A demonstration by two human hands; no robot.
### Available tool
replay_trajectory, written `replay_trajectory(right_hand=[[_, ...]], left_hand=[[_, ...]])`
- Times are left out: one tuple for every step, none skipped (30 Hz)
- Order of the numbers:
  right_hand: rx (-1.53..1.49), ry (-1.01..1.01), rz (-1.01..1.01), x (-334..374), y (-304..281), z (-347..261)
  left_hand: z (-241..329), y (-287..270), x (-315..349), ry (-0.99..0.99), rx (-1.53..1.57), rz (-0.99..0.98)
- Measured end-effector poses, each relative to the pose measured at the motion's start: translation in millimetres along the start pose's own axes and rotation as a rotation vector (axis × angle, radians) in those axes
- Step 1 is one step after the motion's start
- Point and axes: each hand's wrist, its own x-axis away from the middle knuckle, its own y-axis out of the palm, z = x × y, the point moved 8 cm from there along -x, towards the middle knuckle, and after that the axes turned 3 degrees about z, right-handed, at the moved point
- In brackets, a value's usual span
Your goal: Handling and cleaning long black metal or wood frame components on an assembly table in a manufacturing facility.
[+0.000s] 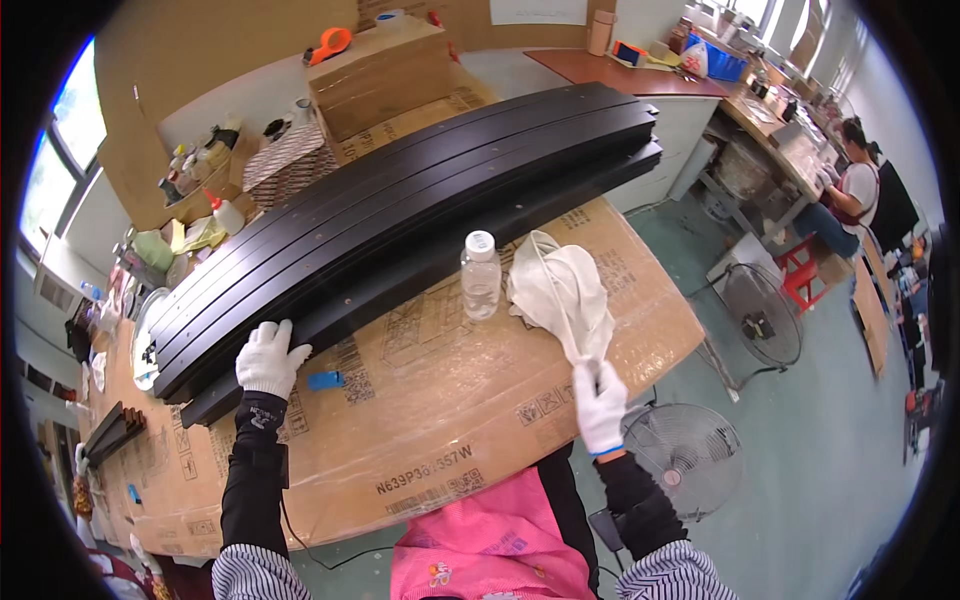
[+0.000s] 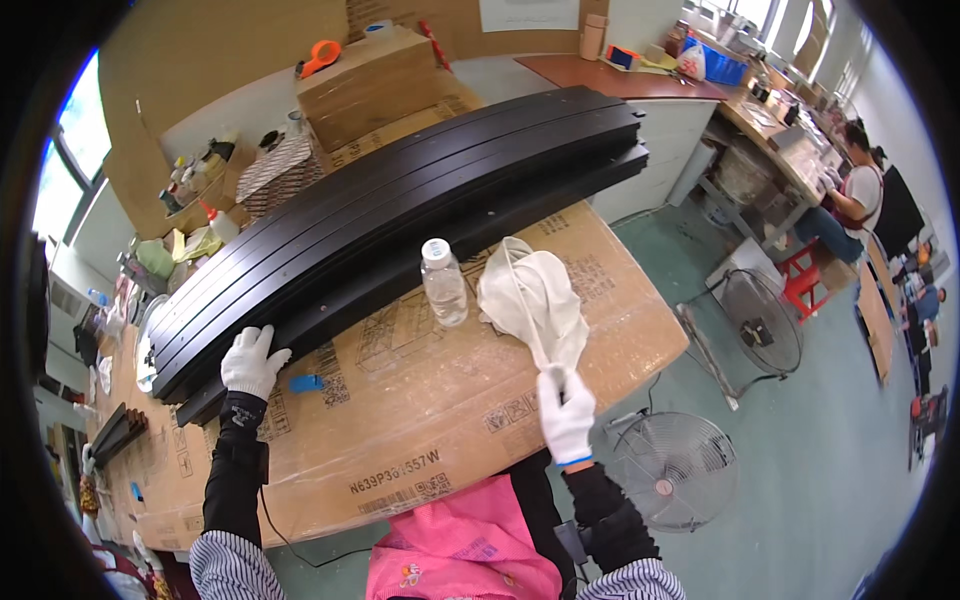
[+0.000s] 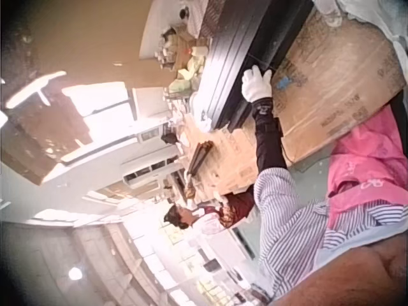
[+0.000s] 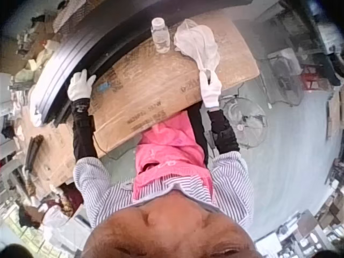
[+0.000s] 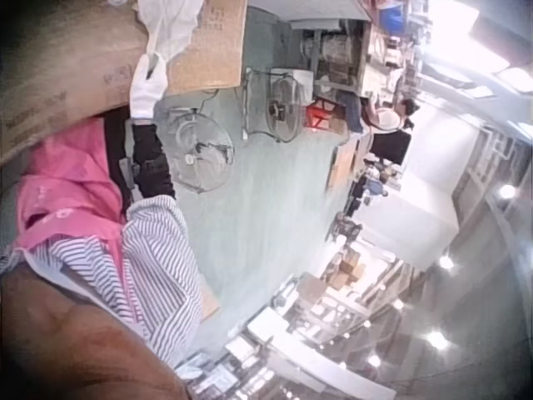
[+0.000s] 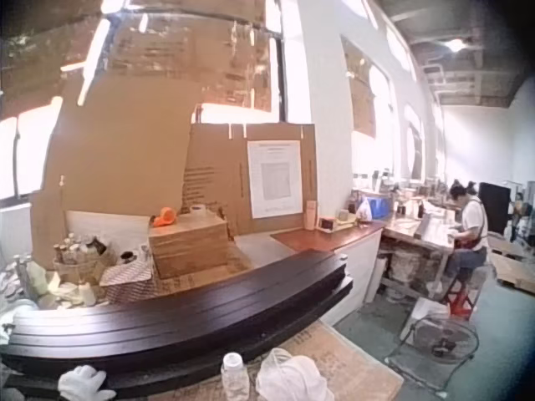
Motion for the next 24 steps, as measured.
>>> replay_trajectory(right_hand=[[0.028,-0.079,-0.007,13,-2,-4],[0.039,-0.159,-0.025,22,0,-7],[0.155,-0.245,-0.026,26,-2,-12],[0.189,-0.291,0.022,28,-6,-15],[0.282,-0.300,0.048,27,-12,-14],[0.379,-0.304,0.079,27,-16,-15],[0.405,-0.325,0.081,28,-17,-20],[0.451,-0.345,0.104,26,-19,-28],[0.388,-0.364,0.056,26,-12,-36],[0.344,-0.351,0.017,27,1,-40],[0.330,-0.302,-0.030,28,12,-31],[0.285,-0.329,-0.018,30,15,-38],[0.301,-0.329,-0.043,31,12,-38],[0.327,-0.346,-0.068,33,21,-34],[0.355,-0.336,-0.040,34,8,-30],[0.368,-0.342,-0.025,33,1,-29],[0.390,-0.330,-0.005,34,-9,-23],[0.374,-0.353,0.018,36,-9,-27],[0.361,-0.375,0.039,37,-9,-26],[0.359,-0.377,0.042,37,-7,-25],[0.374,-0.381,0.052,37,-5,-23],[0.387,-0.387,0.062,37,-2,-22],[0.385,-0.391,0.064,38,0,-20],[0.388,-0.386,0.064,39,0,-17]], left_hand=[[7,-3,-3,-0.053,0.057,0.088],[11,-1,-3,-0.042,0.066,0.091],[6,8,-3,-0.135,0.119,0.047],[4,17,-4,-0.221,0.179,0.000],[19,21,-9,-0.202,0.218,0.068],[28,23,-10,-0.207,0.256,0.071],[39,22,-11,-0.213,0.291,0.059],[45,17,-12,-0.231,0.323,0.042],[33,16,-4,-0.285,0.356,0.014],[10,25,7,-0.232,0.363,0.061],[-4,37,17,-0.253,0.311,0.036],[-19,48,30,-0.269,0.295,0.099],[-10,55,33,-0.269,0.333,0.051],[-9,46,41,-0.299,0.331,0.009],[17,45,36,-0.264,0.342,-0.009],[38,37,40,-0.248,0.340,-0.017],[74,-3,39,-0.156,0.231,0.043],[72,-10,41,-0.152,0.228,0.050],[72,-7,43,-0.151,0.224,-0.024],[71,-3,46,-0.152,0.219,-0.098],[70,-5,50,-0.152,0.219,-0.095],[68,-4,53,-0.160,0.234,-0.106],[65,-3,57,-0.168,0.250,-0.117],[62,0,61,-0.176,0.266,-0.129]])
